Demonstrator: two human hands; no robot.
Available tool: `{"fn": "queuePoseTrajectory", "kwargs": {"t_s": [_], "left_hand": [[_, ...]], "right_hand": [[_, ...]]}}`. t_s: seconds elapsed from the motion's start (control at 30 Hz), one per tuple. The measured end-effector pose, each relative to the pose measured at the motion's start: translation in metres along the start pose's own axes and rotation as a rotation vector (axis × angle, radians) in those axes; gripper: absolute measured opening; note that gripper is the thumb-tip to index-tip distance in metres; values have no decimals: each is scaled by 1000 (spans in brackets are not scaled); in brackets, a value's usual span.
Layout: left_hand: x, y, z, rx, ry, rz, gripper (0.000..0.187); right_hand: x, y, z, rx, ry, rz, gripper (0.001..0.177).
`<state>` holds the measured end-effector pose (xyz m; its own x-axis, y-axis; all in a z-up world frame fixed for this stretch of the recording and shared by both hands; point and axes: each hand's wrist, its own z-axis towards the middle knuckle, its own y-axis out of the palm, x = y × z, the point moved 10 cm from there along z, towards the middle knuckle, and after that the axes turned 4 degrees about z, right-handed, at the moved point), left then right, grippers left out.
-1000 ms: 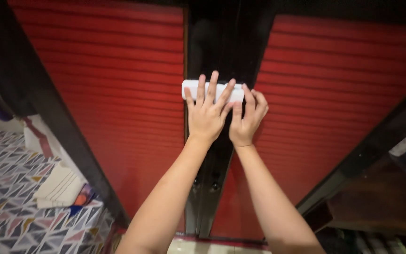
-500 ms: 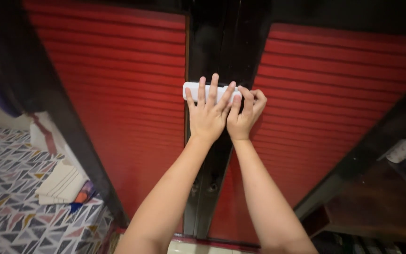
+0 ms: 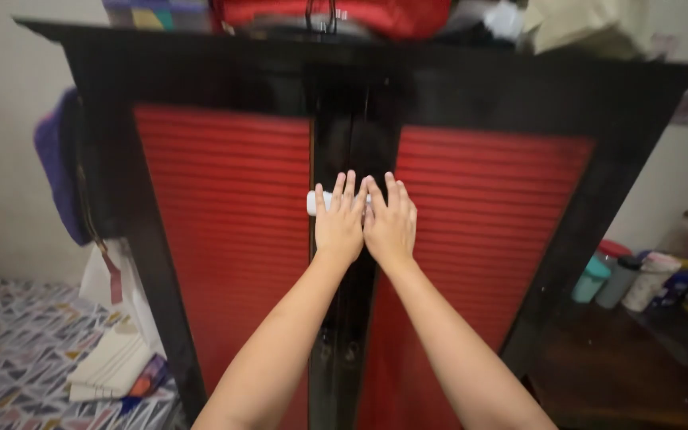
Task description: Unpacking various items from a cardboard box and organizing them on a cabinet and bed.
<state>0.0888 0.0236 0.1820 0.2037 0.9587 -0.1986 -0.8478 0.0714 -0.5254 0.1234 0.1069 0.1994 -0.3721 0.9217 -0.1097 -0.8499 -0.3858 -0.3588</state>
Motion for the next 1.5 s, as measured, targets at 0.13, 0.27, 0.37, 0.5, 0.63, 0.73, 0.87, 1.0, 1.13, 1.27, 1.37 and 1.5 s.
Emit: {"fn": "queuePoseTrajectory", "kwargs": {"t_s": [0.13,0.27,0.37,0.5,0.63,0.73,0.87,1.0,1.13,1.27,1.37,1.5], "left_hand": [[-9,-28,15,-52,4,7,69],[-27,-60,28,-71,-14,72,72],[-43,-86,39,13,-39,62,70],[-68,-116,49,93,-35,66,67],[-98,-156,53,175,-48,105,67],[-123,-184,52,219,-53,110,67],[-157,-216,44,265,-60,167,67],[-196,-244,26,328,-61,178,64],[-238,-253,-2,249,-101,181,63],[-276,-256,-32,197,-140,226,60],[-305,-257,-43,179,-165,248,60],[-348,-255,-57,126,-200,276,67]], "right_hand": [[-19,-20,25,8,-51,-11,58],[-42,-41,48,40,-104,32,59],[-62,-56,65,82,-149,52,58],[-95,-74,88,143,-224,67,59],[-133,-90,105,211,-281,80,58],[-163,-102,114,250,-317,97,58],[-206,-115,122,290,-353,100,58],[-254,-117,123,300,-375,142,59],[-297,-105,114,276,-384,192,64],[-337,-84,105,236,-392,244,67],[-362,-67,106,226,-403,276,67],[-393,-37,111,209,-410,316,69]]}}
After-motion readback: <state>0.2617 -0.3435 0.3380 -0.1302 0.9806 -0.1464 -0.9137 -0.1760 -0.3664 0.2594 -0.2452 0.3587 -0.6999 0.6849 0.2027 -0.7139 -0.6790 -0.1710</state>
